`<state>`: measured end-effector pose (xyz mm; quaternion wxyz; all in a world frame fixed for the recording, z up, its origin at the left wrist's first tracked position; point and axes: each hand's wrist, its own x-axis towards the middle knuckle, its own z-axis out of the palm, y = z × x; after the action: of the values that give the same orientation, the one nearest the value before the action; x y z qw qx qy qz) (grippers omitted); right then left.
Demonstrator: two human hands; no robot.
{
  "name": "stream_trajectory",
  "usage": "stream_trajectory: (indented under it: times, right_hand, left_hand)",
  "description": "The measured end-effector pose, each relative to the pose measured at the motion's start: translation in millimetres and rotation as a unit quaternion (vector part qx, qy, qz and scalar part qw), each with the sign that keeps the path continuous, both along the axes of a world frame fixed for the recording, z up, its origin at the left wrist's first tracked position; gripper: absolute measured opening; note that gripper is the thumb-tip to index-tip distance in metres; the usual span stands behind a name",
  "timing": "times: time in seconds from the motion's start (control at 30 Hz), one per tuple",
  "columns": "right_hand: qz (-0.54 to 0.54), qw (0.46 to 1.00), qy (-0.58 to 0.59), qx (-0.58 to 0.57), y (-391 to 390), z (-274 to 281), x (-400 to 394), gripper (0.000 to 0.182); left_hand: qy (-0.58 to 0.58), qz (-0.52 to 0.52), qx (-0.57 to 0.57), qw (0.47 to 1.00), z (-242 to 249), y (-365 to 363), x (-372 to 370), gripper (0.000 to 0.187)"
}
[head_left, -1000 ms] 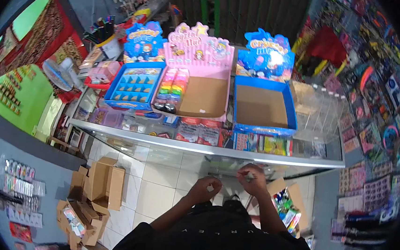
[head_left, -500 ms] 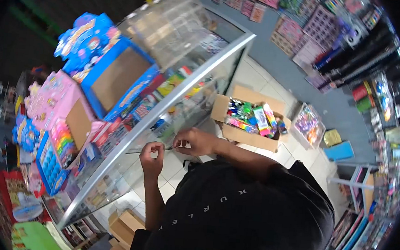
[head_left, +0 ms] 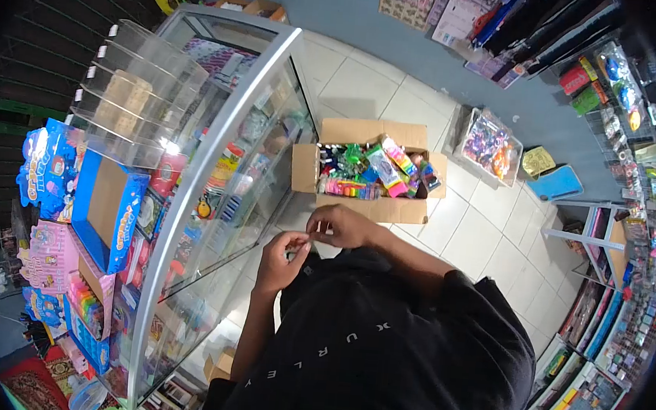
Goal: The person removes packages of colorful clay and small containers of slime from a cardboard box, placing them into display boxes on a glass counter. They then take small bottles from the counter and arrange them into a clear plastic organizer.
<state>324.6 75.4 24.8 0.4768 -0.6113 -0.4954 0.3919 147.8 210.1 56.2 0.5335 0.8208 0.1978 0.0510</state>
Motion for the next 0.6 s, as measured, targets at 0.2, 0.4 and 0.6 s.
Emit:
stream_trajectory:
  times: [0.2,0.4,0.6]
  right_hand:
    - [-0.018,0.997,-0.061,0.041,-1.5,-14.1,31.0,0.013]
    - [-0.001,0.985,-0.112,-0.135,-40.6,-127.3,56.8,0.025]
    - [0.039,0.920,-0.150,-0.359,-119.5,-262.8,86.4,0.055]
  left_hand:
    - [0.060,-0.080,-0.031,0.994,-5.6,-22.1,31.0,0.022]
    - [0.093,-0.092,-0.034,0.991,-5.0,-28.2,47.5,0.023]
    - [0.089,-0.036,-0.021,0.995,-10.5,-22.3,48.7,0.025]
